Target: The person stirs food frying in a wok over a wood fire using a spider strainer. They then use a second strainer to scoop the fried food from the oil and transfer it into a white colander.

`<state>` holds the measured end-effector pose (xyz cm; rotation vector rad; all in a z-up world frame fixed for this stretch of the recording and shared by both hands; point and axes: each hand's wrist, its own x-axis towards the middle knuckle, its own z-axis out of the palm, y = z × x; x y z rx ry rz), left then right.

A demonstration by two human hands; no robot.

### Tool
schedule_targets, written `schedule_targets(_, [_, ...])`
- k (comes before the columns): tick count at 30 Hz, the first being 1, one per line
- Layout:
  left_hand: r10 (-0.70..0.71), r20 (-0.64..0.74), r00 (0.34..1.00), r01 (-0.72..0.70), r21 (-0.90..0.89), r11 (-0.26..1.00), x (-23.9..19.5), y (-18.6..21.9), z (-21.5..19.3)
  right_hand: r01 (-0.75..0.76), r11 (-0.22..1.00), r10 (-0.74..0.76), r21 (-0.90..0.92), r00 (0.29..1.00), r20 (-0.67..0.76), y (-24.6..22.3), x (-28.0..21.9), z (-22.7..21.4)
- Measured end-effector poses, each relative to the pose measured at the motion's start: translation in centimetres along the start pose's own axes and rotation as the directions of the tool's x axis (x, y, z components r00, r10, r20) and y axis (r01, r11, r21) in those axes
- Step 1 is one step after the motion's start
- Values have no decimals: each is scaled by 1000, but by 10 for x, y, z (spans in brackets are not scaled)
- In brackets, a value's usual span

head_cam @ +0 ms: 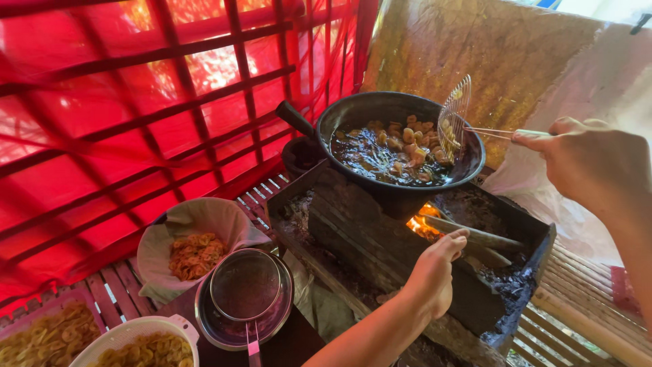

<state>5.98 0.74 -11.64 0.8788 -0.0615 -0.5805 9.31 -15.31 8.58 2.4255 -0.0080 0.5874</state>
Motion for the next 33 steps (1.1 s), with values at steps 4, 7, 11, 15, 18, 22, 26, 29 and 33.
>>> schedule_targets(4, [-46, -19, 999, 46, 19, 999, -6, 5, -1, -2, 999, -13, 51, 956, 294, -10, -2, -2])
schedule_targets(7, [-32, -39, 999, 33, 32, 999, -7, 11, -5, -60, 962, -28, 266, 949, 313, -15, -9, 7])
schedule_targets(11, [-22, -51, 998, 22, 9, 1000, -5, 15, -9, -256, 833, 40, 491, 912, 408, -25, -14, 24])
schedule_targets(15, [-36, -48, 998, 37, 21, 999, -5, 16, -10, -203, 535, 30, 820, 975, 222, -44, -7, 61])
schedule_targets(18, [-40, -45, 998, 43, 53, 998, -2, 15, -15, -250, 476, 80, 843, 967, 241, -62, 0, 86])
schedule_targets(22, [16, -60, 998, -13, 43, 999, 5, 14, -22, -136, 466, 164, 874, 984, 66, -93, 8, 100])
schedule_targets(26, [11, -83, 997, -10, 15, 1000, 3, 15, -26, -123, 466, 213, 877, 977, 23, -102, 12, 87])
schedule_targets(29, [4, -78, 997, -3, 11, 1000, 2, 19, -26, -232, 473, 226, 850, 964, 138, -97, 16, 72])
schedule_targets(33, [-19, -100, 995, 20, 11, 1000, 1, 23, -24, -120, 502, 248, 856, 969, -10, -92, 27, 69])
